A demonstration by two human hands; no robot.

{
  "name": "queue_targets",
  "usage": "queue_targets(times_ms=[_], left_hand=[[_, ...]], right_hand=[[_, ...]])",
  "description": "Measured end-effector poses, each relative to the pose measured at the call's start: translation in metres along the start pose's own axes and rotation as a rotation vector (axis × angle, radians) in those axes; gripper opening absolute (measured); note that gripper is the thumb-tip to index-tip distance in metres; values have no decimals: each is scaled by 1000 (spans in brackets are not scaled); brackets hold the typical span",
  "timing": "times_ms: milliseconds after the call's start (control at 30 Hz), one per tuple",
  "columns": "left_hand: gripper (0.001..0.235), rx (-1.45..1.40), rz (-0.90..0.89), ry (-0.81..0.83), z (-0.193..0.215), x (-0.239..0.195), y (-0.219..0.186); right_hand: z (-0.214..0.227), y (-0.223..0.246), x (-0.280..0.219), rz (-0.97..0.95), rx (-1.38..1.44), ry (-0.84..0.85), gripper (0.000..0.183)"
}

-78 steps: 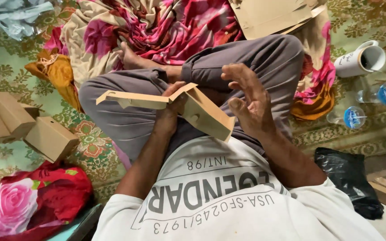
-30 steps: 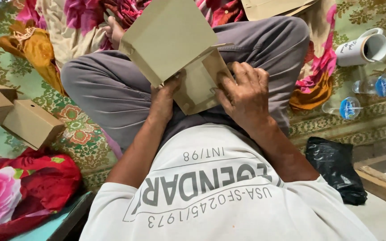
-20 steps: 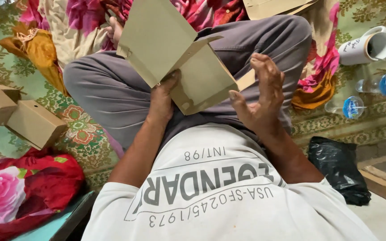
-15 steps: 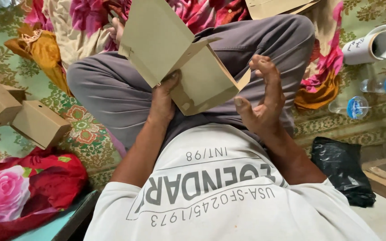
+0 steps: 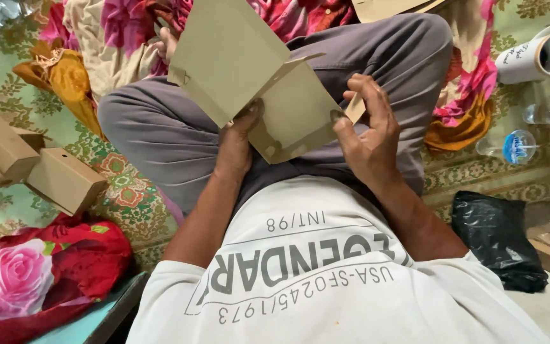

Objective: Assembling small cardboard boxes by folding templates and tucking in tabs while sitting on the floor.

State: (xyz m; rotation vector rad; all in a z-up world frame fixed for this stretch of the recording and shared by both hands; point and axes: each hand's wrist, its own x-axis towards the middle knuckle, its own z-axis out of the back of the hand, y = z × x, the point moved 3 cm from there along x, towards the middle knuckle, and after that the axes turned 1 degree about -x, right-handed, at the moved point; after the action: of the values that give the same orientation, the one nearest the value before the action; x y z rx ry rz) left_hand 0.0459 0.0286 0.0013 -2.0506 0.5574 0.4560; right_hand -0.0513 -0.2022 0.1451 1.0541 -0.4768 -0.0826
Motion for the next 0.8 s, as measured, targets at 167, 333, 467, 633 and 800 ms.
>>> queue_targets(times_ms=[167,333,467,633,800], left_hand=[[36,56,-137,-99,-27,-24,-16],[35,-5,-157,-136,-19,-16,-13],[38,92,-137,-114,-40,-32,-26],[70,398,-78,-95,-39,-39,-24],[54,584,-206,-119,-22,-41,-7]], right_hand=[[6,-19,4,45,-220,14,34],[14,-29,4,-234,-114,-6,52],[11,-27,6,-271,-113,27,39],[18,-19,13,-158,-124,-37,27],[29,-2,24,-41,-175,-93,28]])
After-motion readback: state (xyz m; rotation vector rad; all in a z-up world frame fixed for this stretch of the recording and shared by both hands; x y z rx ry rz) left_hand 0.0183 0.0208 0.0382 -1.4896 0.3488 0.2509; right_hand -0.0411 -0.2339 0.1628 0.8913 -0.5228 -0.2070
